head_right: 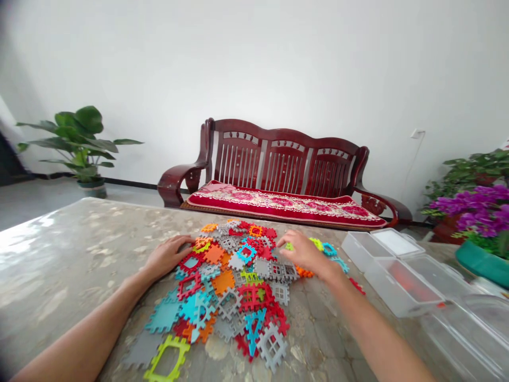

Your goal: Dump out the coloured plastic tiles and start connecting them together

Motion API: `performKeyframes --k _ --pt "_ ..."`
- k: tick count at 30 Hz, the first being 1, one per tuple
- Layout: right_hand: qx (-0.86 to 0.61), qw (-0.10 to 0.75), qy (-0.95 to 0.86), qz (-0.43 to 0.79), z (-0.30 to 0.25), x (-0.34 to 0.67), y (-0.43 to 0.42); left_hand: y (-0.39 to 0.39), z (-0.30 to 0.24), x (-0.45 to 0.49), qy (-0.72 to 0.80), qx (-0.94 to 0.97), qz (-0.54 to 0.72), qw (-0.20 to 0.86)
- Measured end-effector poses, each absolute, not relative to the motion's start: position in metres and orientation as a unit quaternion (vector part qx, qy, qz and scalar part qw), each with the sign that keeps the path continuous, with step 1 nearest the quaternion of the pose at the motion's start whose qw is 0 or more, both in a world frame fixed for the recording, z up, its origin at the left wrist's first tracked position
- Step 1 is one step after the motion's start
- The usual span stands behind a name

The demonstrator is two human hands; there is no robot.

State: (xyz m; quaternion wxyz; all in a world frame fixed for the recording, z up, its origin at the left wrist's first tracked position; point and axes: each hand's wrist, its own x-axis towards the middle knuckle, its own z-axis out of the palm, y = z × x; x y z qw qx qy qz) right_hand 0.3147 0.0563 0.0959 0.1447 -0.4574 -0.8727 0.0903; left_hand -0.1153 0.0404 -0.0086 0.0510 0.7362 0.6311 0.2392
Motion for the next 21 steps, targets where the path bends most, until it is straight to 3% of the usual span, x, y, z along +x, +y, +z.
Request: performKeyframes --k 5,12,21 --pt "-0.441 0.091 -0.893 0.018 0.079 0.226 0.012 0.039 -0.006 -0.114 0.638 0.733 0.232 0.047" --pt "-0.462 -0.007 -0.885 -0.06 0.072 0.194 0.006 0.037 -0.006 -0.112 0.647 0.724 0.235 0.056" --pt "-0.477 0.025 -0.878 -0.018 0.079 0.197 0.01 0.036 -0.004 -0.111 0.644 0.721 0.248 0.058"
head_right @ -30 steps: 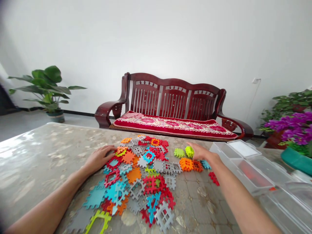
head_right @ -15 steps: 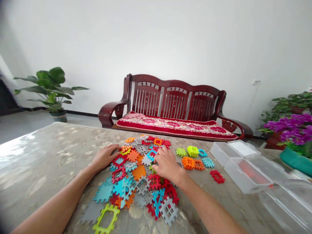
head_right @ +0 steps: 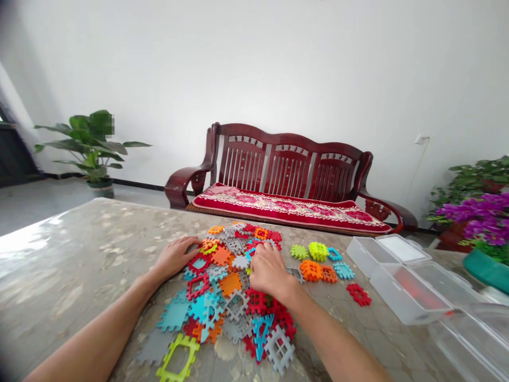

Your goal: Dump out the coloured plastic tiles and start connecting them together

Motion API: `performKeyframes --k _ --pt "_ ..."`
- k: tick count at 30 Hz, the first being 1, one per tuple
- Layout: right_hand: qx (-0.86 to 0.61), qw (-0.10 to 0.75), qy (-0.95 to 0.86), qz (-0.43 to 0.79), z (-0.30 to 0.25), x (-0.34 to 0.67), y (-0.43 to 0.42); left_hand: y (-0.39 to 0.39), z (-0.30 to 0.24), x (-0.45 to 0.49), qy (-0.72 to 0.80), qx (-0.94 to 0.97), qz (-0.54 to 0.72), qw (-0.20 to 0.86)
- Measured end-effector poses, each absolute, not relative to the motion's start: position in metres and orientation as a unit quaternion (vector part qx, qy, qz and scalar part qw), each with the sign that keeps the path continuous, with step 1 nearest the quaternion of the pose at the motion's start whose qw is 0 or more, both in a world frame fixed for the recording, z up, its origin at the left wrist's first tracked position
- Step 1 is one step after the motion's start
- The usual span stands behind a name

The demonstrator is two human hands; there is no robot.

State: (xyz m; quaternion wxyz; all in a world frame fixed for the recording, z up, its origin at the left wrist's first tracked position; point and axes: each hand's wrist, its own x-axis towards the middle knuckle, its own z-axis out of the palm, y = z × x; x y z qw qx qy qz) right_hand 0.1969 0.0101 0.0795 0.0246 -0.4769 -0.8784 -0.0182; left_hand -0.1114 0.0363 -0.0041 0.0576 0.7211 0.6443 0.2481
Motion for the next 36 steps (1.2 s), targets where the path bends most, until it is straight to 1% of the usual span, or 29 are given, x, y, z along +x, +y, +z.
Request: performKeyframes --k 2,3,7,8,10,15,19,21,23,26,29,31,33,36 --pt "-0.475 0.066 -0.877 0.038 0.084 0.205 0.021 0.036 -0.004 -0.112 0.643 0.723 0.246 0.057" --pt "-0.473 0.088 -0.872 0.09 0.086 0.21 0.028 0.036 -0.004 -0.112 0.642 0.724 0.246 0.056" --pt "-0.484 0.166 -0.781 0.358 0.09 0.23 0.058 0.037 -0.007 -0.113 0.638 0.725 0.256 0.05" --pt "-0.495 0.177 -0.753 0.395 0.089 0.235 0.065 0.038 -0.007 -0.113 0.638 0.724 0.257 0.051" --pt "-0.527 0.186 -0.718 0.416 0.084 0.243 0.077 0.038 -0.008 -0.113 0.638 0.724 0.257 0.055" --pt "-0.588 0.204 -0.702 0.345 0.066 0.257 0.09 0.038 -0.007 -0.113 0.636 0.726 0.256 0.061" --pt "-0.591 0.231 -0.723 0.273 0.057 0.259 0.08 0.038 -0.007 -0.113 0.632 0.728 0.259 0.059" --pt "-0.588 0.213 -0.753 0.203 0.057 0.255 0.069 0.038 -0.007 -0.113 0.631 0.729 0.258 0.057" --pt "-0.586 0.176 -0.78 0.129 0.057 0.247 0.057 0.038 -0.007 -0.114 0.631 0.732 0.252 0.054" --pt "-0.59 0.132 -0.793 0.069 0.057 0.231 0.043 0.039 -0.008 -0.114 0.631 0.736 0.241 0.05" --pt "-0.588 0.115 -0.799 0.048 0.057 0.22 0.038 0.04 -0.008 -0.116 0.633 0.736 0.235 0.049" --pt "-0.58 0.12 -0.804 0.051 0.059 0.219 0.039 0.041 -0.009 -0.116 0.634 0.735 0.236 0.049" --pt "-0.567 0.144 -0.809 0.065 0.06 0.227 0.043 0.042 -0.01 -0.117 0.632 0.734 0.241 0.047" --pt "-0.545 0.202 -0.81 0.075 0.064 0.261 0.058 0.042 -0.01 -0.117 0.629 0.735 0.25 0.046"
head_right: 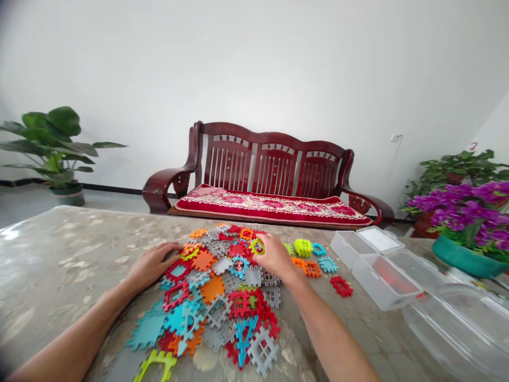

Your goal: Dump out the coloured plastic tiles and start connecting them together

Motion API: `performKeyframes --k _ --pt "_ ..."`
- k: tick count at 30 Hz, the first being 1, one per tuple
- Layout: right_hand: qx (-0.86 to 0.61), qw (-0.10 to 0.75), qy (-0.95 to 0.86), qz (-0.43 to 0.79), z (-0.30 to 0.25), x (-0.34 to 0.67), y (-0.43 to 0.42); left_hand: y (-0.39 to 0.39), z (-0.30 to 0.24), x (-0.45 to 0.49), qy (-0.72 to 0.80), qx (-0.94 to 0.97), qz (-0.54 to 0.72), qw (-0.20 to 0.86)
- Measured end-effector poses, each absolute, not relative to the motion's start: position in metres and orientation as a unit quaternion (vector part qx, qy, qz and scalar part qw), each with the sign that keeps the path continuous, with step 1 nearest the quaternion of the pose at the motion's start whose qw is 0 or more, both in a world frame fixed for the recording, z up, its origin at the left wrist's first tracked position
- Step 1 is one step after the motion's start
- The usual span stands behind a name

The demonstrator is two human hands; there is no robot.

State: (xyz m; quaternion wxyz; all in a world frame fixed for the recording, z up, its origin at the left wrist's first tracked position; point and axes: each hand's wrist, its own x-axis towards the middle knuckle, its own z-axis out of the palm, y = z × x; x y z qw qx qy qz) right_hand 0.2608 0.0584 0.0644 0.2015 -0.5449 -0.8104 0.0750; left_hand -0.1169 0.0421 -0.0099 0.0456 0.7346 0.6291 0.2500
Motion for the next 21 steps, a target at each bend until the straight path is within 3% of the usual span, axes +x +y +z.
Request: performKeyframes --k 4,9,21 --pt "-0.555 0.229 -0.798 0.053 0.069 0.335 0.089 0.042 -0.011 -0.117 0.626 0.738 0.246 0.046" --pt "-0.584 0.135 -0.8 0.025 0.073 0.412 0.116 0.043 -0.012 -0.119 0.621 0.743 0.244 0.052" --pt "-0.549 0.049 -0.829 0.097 0.068 0.441 0.125 0.042 -0.008 -0.118 0.62 0.744 0.242 0.053"
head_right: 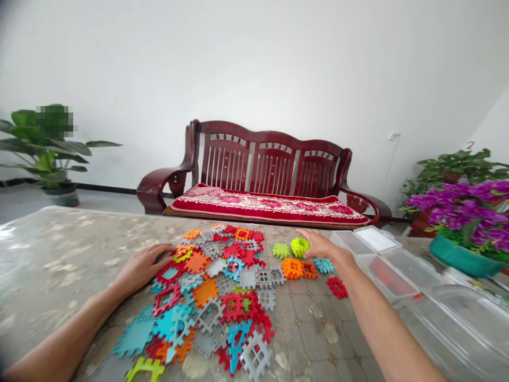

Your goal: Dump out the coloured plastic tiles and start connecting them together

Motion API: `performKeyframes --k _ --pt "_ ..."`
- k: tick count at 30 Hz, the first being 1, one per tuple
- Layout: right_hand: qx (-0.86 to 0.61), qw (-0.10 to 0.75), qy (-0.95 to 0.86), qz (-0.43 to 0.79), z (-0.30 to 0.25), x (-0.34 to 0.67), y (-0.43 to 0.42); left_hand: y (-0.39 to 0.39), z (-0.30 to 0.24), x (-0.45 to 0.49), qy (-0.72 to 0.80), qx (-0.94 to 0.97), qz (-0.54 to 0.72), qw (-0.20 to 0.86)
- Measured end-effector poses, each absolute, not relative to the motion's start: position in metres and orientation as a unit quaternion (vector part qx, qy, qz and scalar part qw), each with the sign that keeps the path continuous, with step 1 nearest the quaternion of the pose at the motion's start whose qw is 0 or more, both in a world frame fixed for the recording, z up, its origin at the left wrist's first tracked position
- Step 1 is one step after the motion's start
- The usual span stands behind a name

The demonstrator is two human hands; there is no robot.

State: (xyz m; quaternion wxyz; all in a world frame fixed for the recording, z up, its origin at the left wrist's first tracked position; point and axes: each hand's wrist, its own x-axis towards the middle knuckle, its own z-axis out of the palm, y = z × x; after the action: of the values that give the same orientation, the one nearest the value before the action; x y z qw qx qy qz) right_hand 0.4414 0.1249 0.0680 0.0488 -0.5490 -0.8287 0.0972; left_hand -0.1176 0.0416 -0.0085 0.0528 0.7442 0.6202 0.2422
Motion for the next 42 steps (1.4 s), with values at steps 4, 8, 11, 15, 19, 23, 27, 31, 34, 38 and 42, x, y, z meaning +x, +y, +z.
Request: performKeyframes --k 4,8,11,15,19,23,27,31,34,38,42 --pt "-0.56 0.051 -0.816 0.13 0.058 0.442 0.133 0.043 -0.01 -0.118 0.622 0.742 0.246 0.051" --pt "-0.554 0.086 -0.812 0.163 0.048 0.442 0.14 0.043 -0.011 -0.119 0.625 0.741 0.242 0.053" --pt "-0.547 0.093 -0.815 0.166 0.047 0.445 0.14 0.043 -0.012 -0.118 0.631 0.735 0.241 0.054" --pt "-0.559 0.071 -0.819 0.108 0.056 0.442 0.137 0.041 -0.011 -0.116 0.636 0.729 0.248 0.049" --pt "-0.533 0.134 -0.835 0.014 0.069 0.404 0.124 0.039 -0.008 -0.113 0.648 0.724 0.233 0.047" --pt "-0.453 0.199 -0.867 0.065 0.07 0.319 0.096 0.035 -0.003 -0.108 0.647 0.723 0.235 0.051" --pt "-0.368 0.222 -0.895 0.117 0.063 0.229 0.07 0.032 -0.002 -0.106 0.638 0.73 0.243 0.048" --pt "-0.373 0.22 -0.892 0.126 0.059 0.164 0.064 0.032 -0.004 -0.107 0.622 0.742 0.246 0.048" --pt "-0.379 0.181 -0.901 0.11 0.058 0.131 0.069 0.031 -0.004 -0.106 0.622 0.741 0.25 0.047" --pt "-0.36 0.113 -0.922 0.083 0.058 0.106 0.076 0.029 -0.001 -0.103 0.626 0.738 0.246 0.055" --pt "-0.353 0.097 -0.93 0.041 0.054 0.098 0.077 0.029 0.001 -0.101 0.627 0.736 0.246 0.069"
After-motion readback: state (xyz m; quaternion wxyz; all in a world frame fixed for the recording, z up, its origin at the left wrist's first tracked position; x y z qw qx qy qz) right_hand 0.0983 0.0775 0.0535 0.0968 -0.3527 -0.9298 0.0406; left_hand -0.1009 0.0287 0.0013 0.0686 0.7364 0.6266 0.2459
